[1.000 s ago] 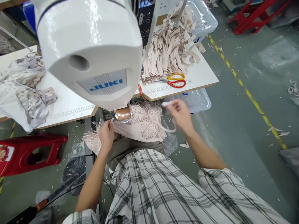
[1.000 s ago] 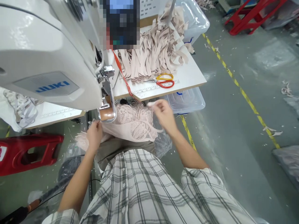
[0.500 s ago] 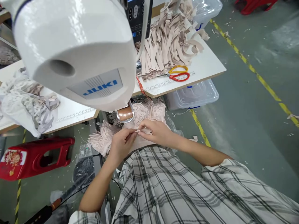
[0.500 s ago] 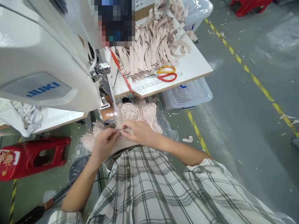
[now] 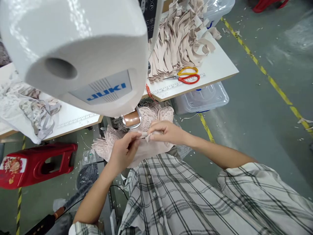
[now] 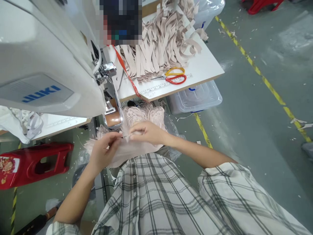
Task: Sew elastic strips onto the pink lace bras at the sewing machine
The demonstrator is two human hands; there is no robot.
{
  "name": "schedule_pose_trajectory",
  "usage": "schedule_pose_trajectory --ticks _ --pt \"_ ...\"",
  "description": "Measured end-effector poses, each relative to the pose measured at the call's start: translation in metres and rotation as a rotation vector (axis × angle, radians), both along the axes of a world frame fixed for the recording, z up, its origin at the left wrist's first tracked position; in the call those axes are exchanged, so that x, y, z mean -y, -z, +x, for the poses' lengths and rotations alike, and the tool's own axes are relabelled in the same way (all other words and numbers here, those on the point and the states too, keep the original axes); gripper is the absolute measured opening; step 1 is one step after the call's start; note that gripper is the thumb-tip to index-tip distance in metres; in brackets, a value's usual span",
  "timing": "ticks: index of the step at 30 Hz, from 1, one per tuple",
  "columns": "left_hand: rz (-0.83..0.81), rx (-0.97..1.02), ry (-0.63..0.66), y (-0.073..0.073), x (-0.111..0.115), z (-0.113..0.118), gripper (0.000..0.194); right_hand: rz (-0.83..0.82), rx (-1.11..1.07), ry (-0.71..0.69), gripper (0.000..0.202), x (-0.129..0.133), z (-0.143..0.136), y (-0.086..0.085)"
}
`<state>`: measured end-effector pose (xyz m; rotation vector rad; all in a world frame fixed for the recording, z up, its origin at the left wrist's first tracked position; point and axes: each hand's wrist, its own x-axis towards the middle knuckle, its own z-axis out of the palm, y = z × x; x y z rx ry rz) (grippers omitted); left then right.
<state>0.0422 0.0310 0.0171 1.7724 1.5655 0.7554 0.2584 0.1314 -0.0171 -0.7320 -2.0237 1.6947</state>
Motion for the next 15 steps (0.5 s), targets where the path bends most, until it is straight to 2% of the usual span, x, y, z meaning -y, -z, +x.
schedule_pose_trajectory --ticks 2,5,10,15 --pt "-0.011 -0.021 0.036 -0.006 0.001 0.000 0.010 0.234 -0.010 -0.149 0.014 0.005 -0.003 -0.008" --pt "0.023 -0.049 0.061 -0.010 -0.001 0.001 0.006 0.387 -0.024 -0.261 0.015 0.012 -0.008 -0.016" --pt "0.080 -0.032 0.065 -0.016 -0.001 -0.002 0.010 0.617 -0.079 -0.224 0.018 0.016 -0.012 -0.016" --pt "0.004 -0.151 0.092 -0.024 0.000 -0.001 0.011 0.851 -0.074 -0.202 0.021 0.022 -0.012 -0.012"
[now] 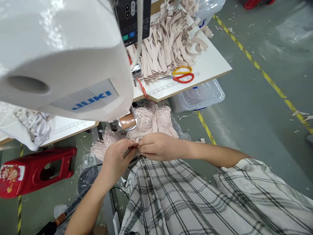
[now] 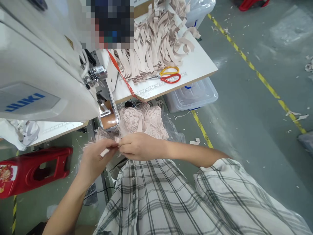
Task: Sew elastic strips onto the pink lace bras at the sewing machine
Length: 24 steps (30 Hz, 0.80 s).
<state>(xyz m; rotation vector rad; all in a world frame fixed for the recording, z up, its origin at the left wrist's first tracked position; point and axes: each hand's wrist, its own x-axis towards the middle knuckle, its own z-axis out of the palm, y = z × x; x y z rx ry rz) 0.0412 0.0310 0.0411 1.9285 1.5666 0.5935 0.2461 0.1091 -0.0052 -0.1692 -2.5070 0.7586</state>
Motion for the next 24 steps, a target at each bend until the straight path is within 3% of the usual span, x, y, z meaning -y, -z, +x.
schedule_pose_trajectory --ticks 3,6,9,12,15,20,24 --pt "-0.079 -0.084 0.002 0.003 -0.005 0.004 0.009 0.061 0.025 0.083 0.025 0.005 -0.003 0.007" --pt "-0.127 -0.015 -0.049 0.015 -0.011 0.010 0.009 -0.101 0.005 0.169 0.024 0.007 -0.005 0.014" --pt "-0.209 0.329 -0.229 0.029 -0.010 0.021 0.010 -0.380 -0.103 0.240 0.017 0.007 -0.007 0.015" --pt "-0.185 0.647 -0.419 0.038 -0.003 0.032 0.011 -0.494 -0.224 0.273 0.015 0.008 -0.008 0.012" --pt "-0.002 0.512 -0.456 0.040 0.003 0.036 0.013 -0.459 -0.223 0.278 0.016 0.009 -0.007 0.009" --pt "0.341 0.132 -0.318 0.043 0.002 0.027 0.010 -0.445 -0.172 0.249 0.021 0.008 -0.004 0.000" --pt "0.437 0.148 -0.278 0.049 -0.002 0.028 0.007 -0.509 -0.169 0.313 0.016 0.008 -0.006 -0.006"
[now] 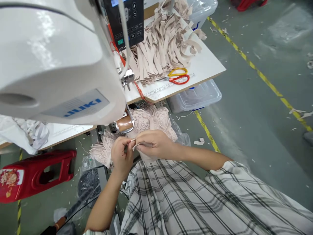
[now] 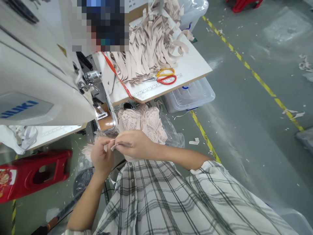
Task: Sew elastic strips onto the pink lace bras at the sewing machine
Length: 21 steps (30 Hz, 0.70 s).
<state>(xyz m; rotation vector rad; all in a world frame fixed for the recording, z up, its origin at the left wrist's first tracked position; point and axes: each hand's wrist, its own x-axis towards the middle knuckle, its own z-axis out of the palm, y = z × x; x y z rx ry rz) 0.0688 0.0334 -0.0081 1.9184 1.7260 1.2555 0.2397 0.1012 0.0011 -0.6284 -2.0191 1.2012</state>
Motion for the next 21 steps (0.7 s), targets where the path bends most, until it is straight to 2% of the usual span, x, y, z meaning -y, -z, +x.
schedule_pose_trajectory --ticks 3,6,8,10,12,14,17,21 --pt "-0.040 0.161 -0.013 0.003 -0.002 0.005 0.008 -0.101 0.014 0.058 0.013 -0.001 -0.001 -0.002" --pt "-0.110 0.255 -0.099 0.001 -0.002 0.008 0.012 -0.150 0.037 0.071 0.015 -0.009 0.003 -0.005" --pt "-0.148 0.209 -0.122 -0.005 0.000 0.007 0.013 -0.100 0.120 0.119 0.017 -0.019 0.007 -0.009" --pt "-0.147 0.095 -0.077 -0.014 0.001 0.004 0.013 0.019 0.243 0.156 0.019 -0.029 0.010 -0.013" --pt "-0.108 -0.026 -0.009 -0.024 0.003 0.001 0.012 0.109 0.318 0.103 0.020 -0.036 0.011 -0.018" --pt "-0.061 -0.099 0.035 -0.032 0.003 -0.001 0.011 0.095 0.328 0.008 0.019 -0.040 0.010 -0.022" --pt "-0.043 -0.118 0.058 -0.041 0.001 -0.003 0.010 -0.057 0.317 -0.116 0.018 -0.042 0.009 -0.029" --pt "-0.092 -0.103 0.066 -0.044 -0.004 -0.004 0.008 -0.206 0.313 -0.209 0.018 -0.047 0.010 -0.038"
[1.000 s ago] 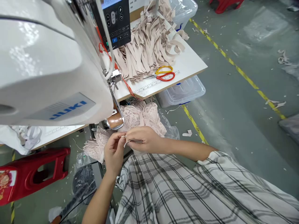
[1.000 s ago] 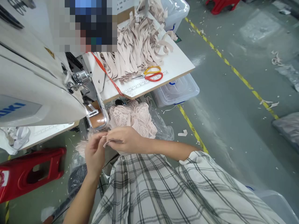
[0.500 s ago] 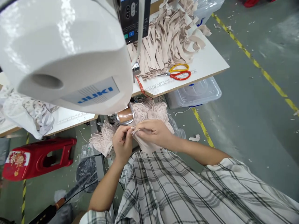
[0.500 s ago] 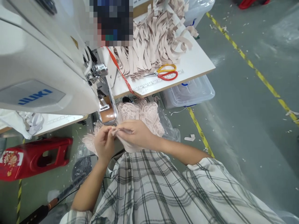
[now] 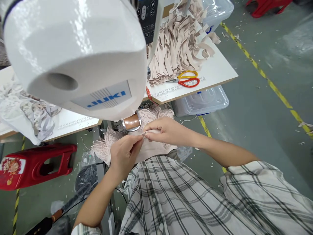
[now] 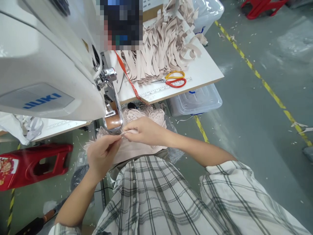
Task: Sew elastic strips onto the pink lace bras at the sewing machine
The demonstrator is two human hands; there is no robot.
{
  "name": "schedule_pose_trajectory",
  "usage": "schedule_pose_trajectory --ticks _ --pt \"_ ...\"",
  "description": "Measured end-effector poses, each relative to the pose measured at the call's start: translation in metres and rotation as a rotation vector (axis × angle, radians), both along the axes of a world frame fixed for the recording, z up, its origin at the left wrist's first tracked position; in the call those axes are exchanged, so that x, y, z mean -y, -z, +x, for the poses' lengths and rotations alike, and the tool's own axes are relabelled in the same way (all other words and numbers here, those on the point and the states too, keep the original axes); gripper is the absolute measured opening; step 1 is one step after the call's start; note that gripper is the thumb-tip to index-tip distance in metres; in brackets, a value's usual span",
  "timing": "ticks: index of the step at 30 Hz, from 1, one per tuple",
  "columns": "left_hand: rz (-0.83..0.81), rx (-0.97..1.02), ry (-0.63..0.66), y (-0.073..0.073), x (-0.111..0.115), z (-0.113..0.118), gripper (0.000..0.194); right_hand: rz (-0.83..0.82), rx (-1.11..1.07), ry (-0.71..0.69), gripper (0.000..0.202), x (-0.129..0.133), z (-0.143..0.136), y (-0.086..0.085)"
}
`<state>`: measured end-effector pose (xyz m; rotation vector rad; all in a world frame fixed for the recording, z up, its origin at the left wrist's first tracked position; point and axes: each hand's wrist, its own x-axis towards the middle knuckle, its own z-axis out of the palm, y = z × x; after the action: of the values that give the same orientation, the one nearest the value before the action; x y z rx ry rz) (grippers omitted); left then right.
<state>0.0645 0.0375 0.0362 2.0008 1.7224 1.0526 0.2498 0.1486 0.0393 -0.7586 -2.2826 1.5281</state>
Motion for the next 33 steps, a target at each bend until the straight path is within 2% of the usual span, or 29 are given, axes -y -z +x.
schedule_pose_trajectory --ticks 4,9,12,15,19,23,25,28,30,33 --pt "-0.041 0.022 -0.009 0.000 -0.003 -0.001 0.007 0.002 0.010 -0.063 0.017 -0.004 0.001 -0.003" --pt "-0.136 0.034 0.001 -0.003 -0.008 -0.003 0.013 0.133 0.029 -0.100 0.017 -0.003 0.002 -0.005" --pt "-0.204 -0.016 0.087 -0.007 -0.012 -0.006 0.020 0.194 0.039 -0.126 0.018 -0.003 0.003 -0.004" --pt "-0.241 -0.159 0.154 -0.007 -0.014 -0.009 0.021 0.179 0.032 -0.126 0.018 -0.002 0.003 0.001" --pt "-0.128 -0.354 0.100 0.000 -0.012 -0.006 0.027 0.292 0.005 -0.017 0.018 0.005 0.001 0.010" --pt "-0.083 -0.352 0.045 0.002 -0.011 0.001 0.028 0.440 -0.007 0.082 0.017 0.006 -0.005 0.008" --pt "-0.111 -0.308 -0.019 0.003 -0.013 0.000 0.026 0.438 -0.018 0.082 0.017 -0.002 -0.012 0.002" --pt "-0.071 -0.311 -0.139 0.011 -0.016 -0.013 0.026 0.339 0.020 0.050 0.016 -0.023 -0.027 -0.009" --pt "0.018 -0.396 -0.115 0.020 -0.017 -0.026 0.026 0.297 0.093 0.029 0.018 -0.033 -0.035 -0.014" --pt "0.132 -0.519 0.011 0.034 -0.018 -0.046 0.028 0.328 0.188 0.001 0.020 -0.039 -0.043 -0.018"
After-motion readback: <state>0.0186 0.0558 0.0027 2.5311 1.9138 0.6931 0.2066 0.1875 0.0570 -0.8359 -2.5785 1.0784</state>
